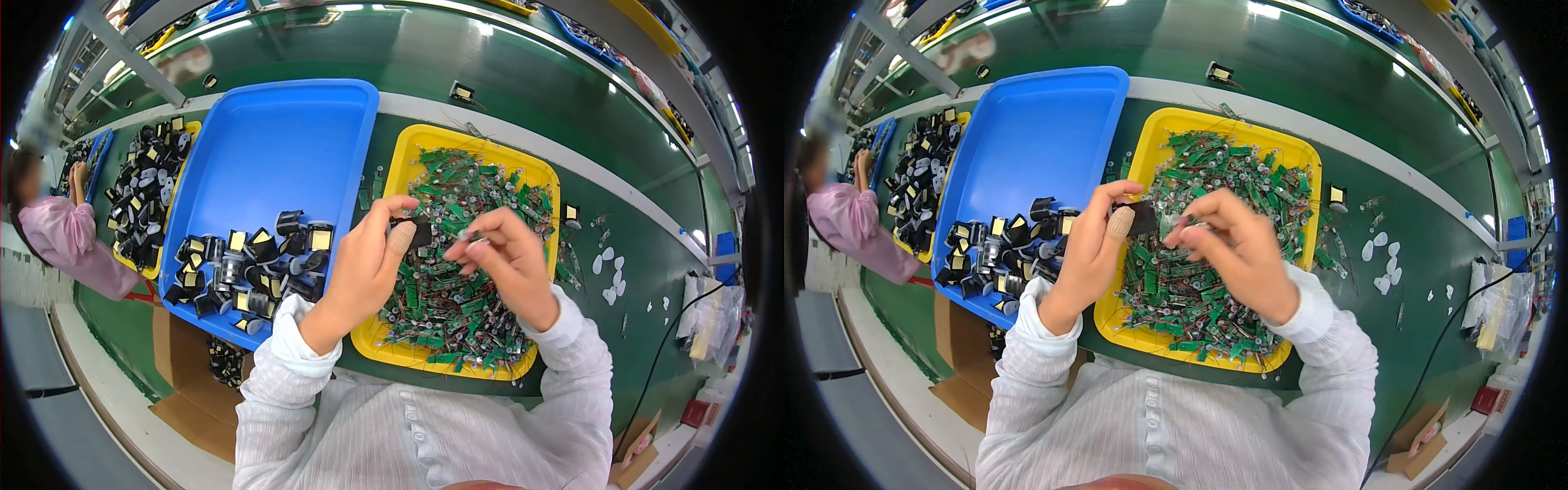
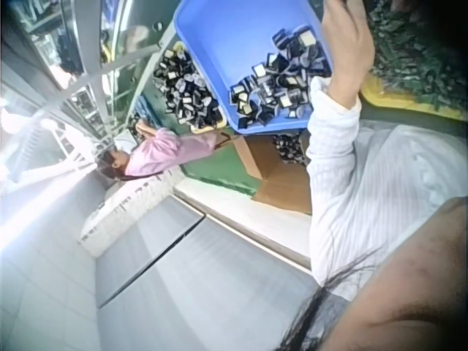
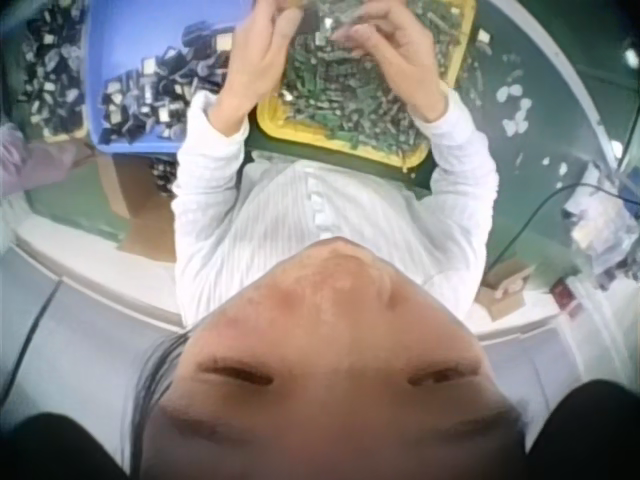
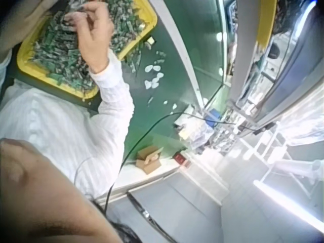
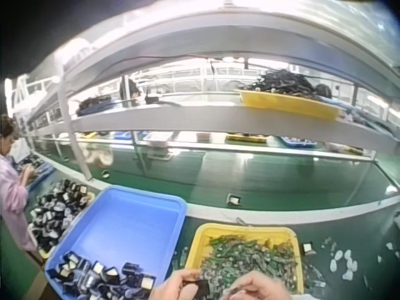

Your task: The person repeatedly picks small black plastic housings from a blue tray and green circuit boards from a yellow tray, inserts the boards into the housings, and places the assembled units back into the blue tray. The process is continuous and repetitive throughout the clip.

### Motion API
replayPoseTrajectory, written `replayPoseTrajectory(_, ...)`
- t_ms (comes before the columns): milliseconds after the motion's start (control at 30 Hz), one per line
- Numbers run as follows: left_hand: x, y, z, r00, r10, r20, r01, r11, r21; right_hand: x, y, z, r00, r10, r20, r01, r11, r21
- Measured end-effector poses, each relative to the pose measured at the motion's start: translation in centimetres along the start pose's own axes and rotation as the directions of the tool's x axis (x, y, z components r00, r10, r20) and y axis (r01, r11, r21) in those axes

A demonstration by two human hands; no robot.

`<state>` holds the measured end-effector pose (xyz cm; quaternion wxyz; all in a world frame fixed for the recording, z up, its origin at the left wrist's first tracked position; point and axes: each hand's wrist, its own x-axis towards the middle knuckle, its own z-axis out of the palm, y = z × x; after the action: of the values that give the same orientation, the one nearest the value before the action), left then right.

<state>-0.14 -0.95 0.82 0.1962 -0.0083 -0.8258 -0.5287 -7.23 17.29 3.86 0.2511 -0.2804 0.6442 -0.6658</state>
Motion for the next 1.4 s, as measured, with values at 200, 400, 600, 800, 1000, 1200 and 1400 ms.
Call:
replayPoseTrajectory(200,-0.3,1.4,1.0,0.974,-0.188,0.129,0.220,0.924,-0.314,0.3,2.8,1.4,0.999,-0.023,0.033,0.012,0.952,0.305)
replayPoseTrajectory(400,-0.7,2.2,0.9,0.949,-0.194,0.248,0.285,0.862,-0.420,0.1,3.0,1.5,0.994,-0.102,-0.042,0.109,0.961,0.252)
replayPoseTrajectory(600,-0.9,1.2,1.4,0.996,-0.022,0.088,0.056,0.914,-0.401,-0.1,3.2,1.5,0.941,-0.306,-0.148,0.274,0.940,-0.201)
replayPoseTrajectory(800,-1.2,1.3,1.6,0.995,-0.076,0.070,0.098,0.910,-0.403,0.1,2.7,1.4,0.837,-0.535,-0.116,0.446,0.789,-0.424)
replayPoseTrajectory(1000,-1.2,1.7,1.5,0.999,-0.033,0.038,0.044,0.945,-0.324,0.1,2.3,1.3,0.831,-0.549,-0.087,0.449,0.755,-0.477)
replayPoseTrajectory(1200,-1.2,1.9,1.5,0.999,-0.036,0.041,0.047,0.951,-0.307,0.2,2.5,1.1,0.739,-0.673,-0.026,0.541,0.617,-0.572)
replayPoseTrajectory(1400,-1.2,1.8,1.4,0.999,-0.035,0.037,0.045,0.950,-0.308,0.3,2.5,1.3,0.723,-0.691,-0.010,0.535,0.567,-0.626)
